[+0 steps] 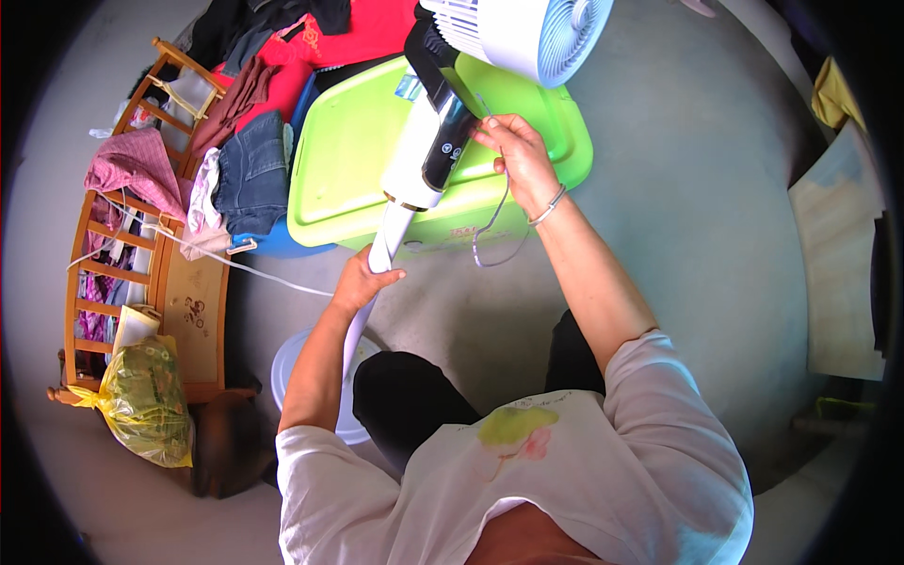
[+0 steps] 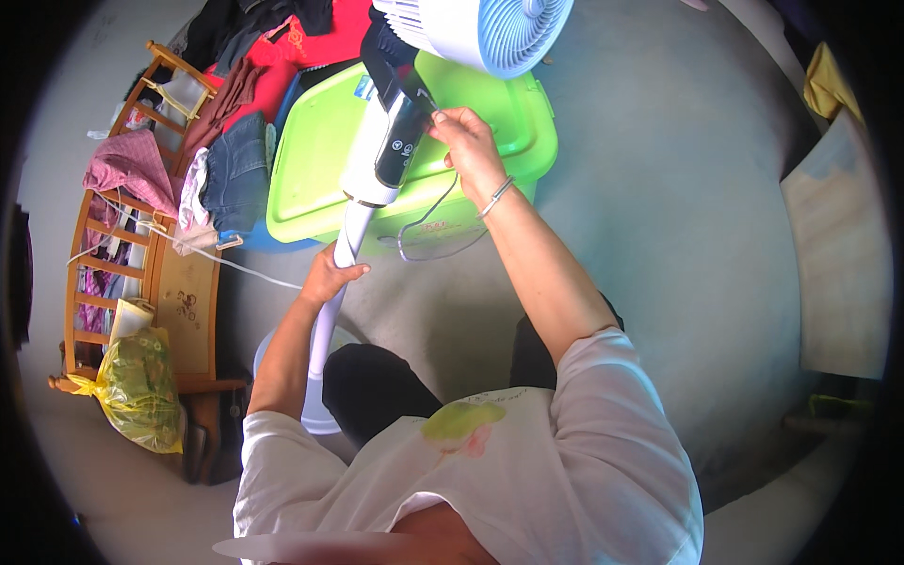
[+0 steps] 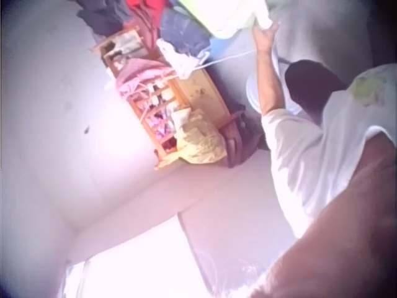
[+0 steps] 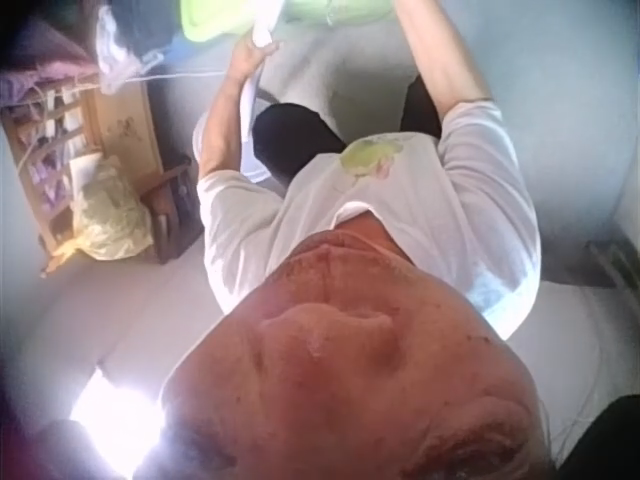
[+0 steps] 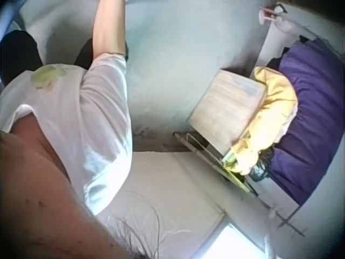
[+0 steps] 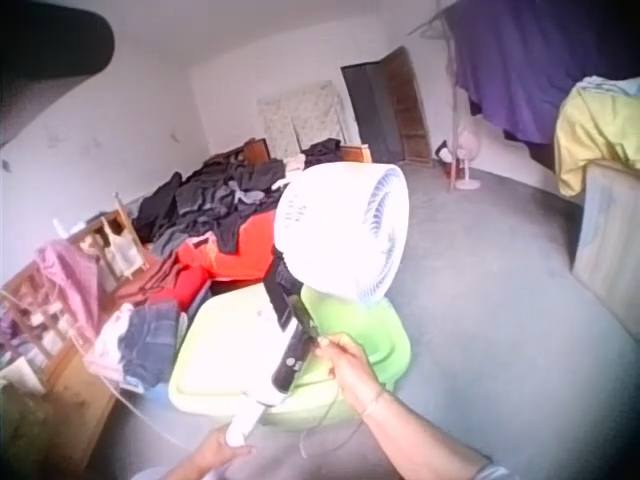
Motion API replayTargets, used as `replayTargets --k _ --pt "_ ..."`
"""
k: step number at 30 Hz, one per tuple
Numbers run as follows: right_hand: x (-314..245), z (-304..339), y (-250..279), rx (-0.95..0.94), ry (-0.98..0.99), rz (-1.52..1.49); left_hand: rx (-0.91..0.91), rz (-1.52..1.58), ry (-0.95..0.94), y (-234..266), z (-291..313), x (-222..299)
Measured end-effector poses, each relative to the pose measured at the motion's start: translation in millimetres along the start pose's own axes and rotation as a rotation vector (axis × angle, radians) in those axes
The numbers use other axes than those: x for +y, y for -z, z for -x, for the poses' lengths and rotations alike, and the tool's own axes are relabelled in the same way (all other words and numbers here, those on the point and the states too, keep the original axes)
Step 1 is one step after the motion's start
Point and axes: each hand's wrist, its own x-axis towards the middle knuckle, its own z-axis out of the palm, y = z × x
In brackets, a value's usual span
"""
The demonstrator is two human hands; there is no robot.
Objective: Repairing or modifying a desk fan using a wire hanger.
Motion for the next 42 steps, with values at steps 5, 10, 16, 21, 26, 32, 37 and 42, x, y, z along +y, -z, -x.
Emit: replayTargets --k 5,10,16,21,26,32,37,42 --pt "8.5 1.4 -3.5 0.011 0.051 -0.116 0.239 -0.441 -0.078 11.3 17.3 25.5" --pt "5.5 4.7 -6.9 -0.053 0.039 -0.318 0.431 -0.782 -0.018 24.5 32.9 54.8" --pt "-7.2 5.0 -3.2 -0.061 0.047 -0.473 0.637 -0.958 -0.123 36.9 25.4 68.7" --pt "0.2 2.2 4.3 -0.137 0.110 -0.650 0.750 -0.910 -0.221 39.6 15.1 78.9" --pt "-10.7 -3.1 1.0 -0.259 0.273 -0.670 0.781 -0.891 -0.356 52.3 3.7 95.6" --pt "-9.4 -14.4 -1.7 -0.139 0.239 -0.724 0.725 -0.938 -0.358 64.5 -9.0 107.3" --pt "-3.3 -35.7 1.7 -0.009 0.108 -0.681 0.658 -0.970 -0.294 64.0 -23.5 110.1" --pt "6.1 -47.1 7.3 0.102 0.000 -0.710 0.536 -0.944 -0.206 66.3 -35.8 107.6"
